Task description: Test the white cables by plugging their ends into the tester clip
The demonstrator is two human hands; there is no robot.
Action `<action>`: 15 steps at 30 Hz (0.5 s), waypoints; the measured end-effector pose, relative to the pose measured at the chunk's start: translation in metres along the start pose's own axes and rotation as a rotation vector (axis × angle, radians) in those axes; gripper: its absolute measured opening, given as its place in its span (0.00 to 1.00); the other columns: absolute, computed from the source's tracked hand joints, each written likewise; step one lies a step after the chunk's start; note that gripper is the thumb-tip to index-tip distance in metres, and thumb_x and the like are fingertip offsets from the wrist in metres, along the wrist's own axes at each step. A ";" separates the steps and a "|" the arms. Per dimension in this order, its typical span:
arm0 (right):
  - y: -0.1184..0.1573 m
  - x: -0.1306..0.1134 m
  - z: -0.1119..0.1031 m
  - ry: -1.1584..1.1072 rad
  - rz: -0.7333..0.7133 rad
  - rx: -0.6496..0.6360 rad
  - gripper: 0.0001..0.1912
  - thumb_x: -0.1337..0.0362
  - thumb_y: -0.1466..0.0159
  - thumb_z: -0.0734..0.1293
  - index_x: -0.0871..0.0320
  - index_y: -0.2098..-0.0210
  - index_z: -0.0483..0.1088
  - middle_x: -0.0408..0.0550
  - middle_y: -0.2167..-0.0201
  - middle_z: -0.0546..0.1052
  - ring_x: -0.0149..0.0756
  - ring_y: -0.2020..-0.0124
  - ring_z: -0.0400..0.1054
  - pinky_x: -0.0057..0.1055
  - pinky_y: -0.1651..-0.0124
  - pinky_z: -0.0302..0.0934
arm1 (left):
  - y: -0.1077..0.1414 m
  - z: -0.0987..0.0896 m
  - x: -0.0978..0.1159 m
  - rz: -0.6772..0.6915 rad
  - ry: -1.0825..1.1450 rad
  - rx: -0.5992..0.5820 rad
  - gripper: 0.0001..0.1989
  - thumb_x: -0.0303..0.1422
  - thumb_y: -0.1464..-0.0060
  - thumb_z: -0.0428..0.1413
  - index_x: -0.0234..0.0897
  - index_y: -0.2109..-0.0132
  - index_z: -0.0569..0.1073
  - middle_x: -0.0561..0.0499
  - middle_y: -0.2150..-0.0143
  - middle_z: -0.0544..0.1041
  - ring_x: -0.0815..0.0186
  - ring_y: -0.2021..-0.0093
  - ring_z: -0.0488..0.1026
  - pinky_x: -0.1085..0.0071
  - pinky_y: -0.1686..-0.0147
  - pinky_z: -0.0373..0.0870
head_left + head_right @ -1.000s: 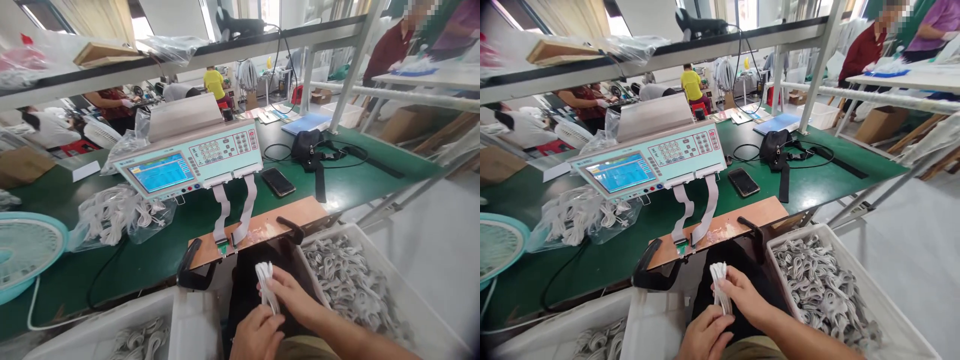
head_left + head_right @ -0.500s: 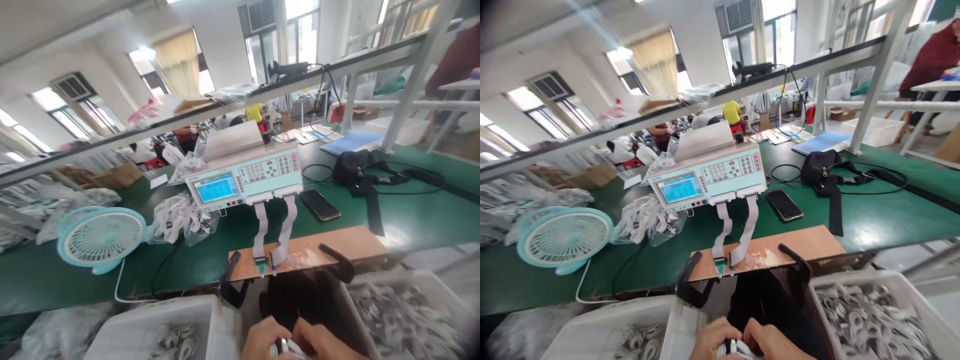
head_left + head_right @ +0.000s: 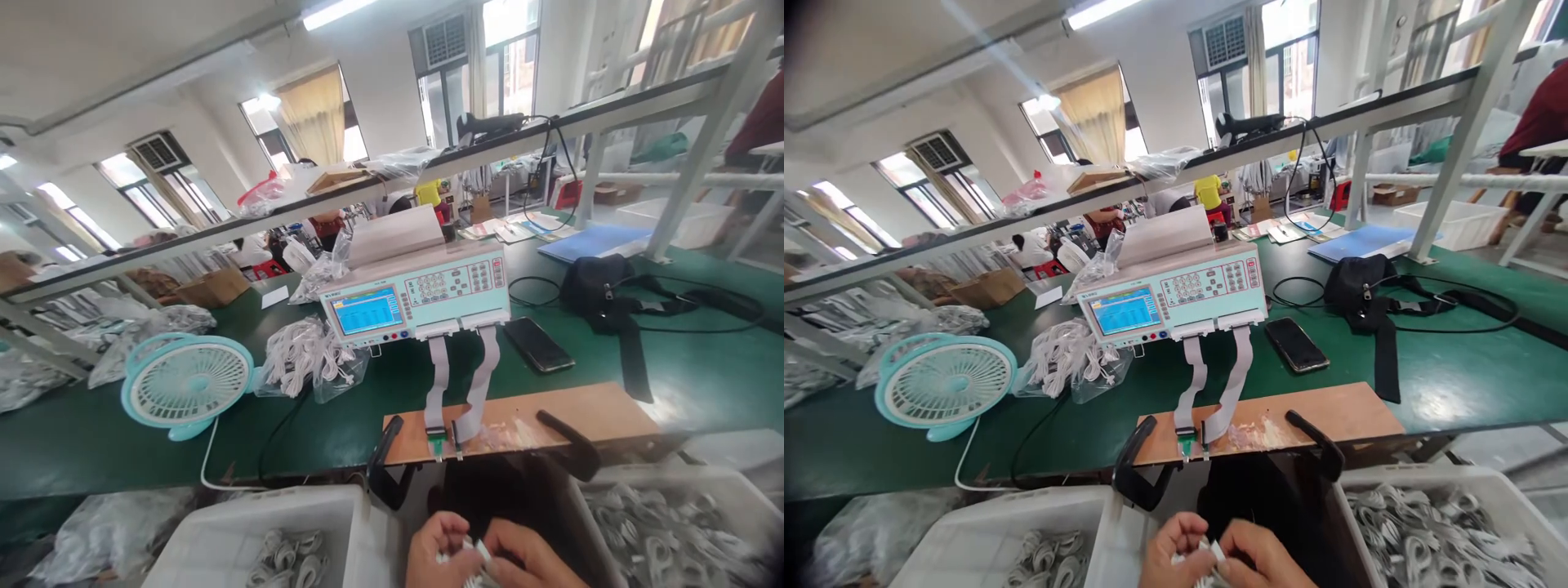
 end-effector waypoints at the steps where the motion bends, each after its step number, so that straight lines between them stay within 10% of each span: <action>1: -0.003 -0.003 -0.001 0.095 -0.042 0.060 0.13 0.57 0.38 0.60 0.59 0.73 0.67 0.45 0.74 0.70 0.33 0.71 0.62 0.27 0.68 0.55 | 0.000 0.002 0.000 -0.053 0.060 0.032 0.19 0.37 0.75 0.69 0.32 0.72 0.76 0.52 0.82 0.72 0.73 0.81 0.63 0.76 0.77 0.59; 6: -0.021 -0.017 -0.006 0.431 -0.190 0.296 0.09 0.65 0.37 0.58 0.58 0.71 0.66 0.46 0.74 0.70 0.34 0.71 0.61 0.31 0.65 0.52 | 0.000 0.013 0.010 -0.224 0.369 0.147 0.17 0.36 0.72 0.69 0.32 0.73 0.74 0.54 0.81 0.72 0.71 0.80 0.68 0.76 0.77 0.63; 15: -0.055 0.000 -0.003 -0.186 0.033 0.470 0.09 0.62 0.41 0.63 0.60 0.75 0.68 0.42 0.77 0.69 0.32 0.73 0.61 0.26 0.68 0.56 | -0.016 0.015 0.022 -0.240 0.406 0.271 0.25 0.36 0.68 0.68 0.35 0.59 0.74 0.54 0.77 0.75 0.73 0.83 0.67 0.79 0.86 0.59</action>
Point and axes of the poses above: each hand's wrist, its own y-axis away from the middle knuckle, its own z-axis out of the palm, x = y × z, the point moved 3 cm from there along -y, towards the middle knuckle
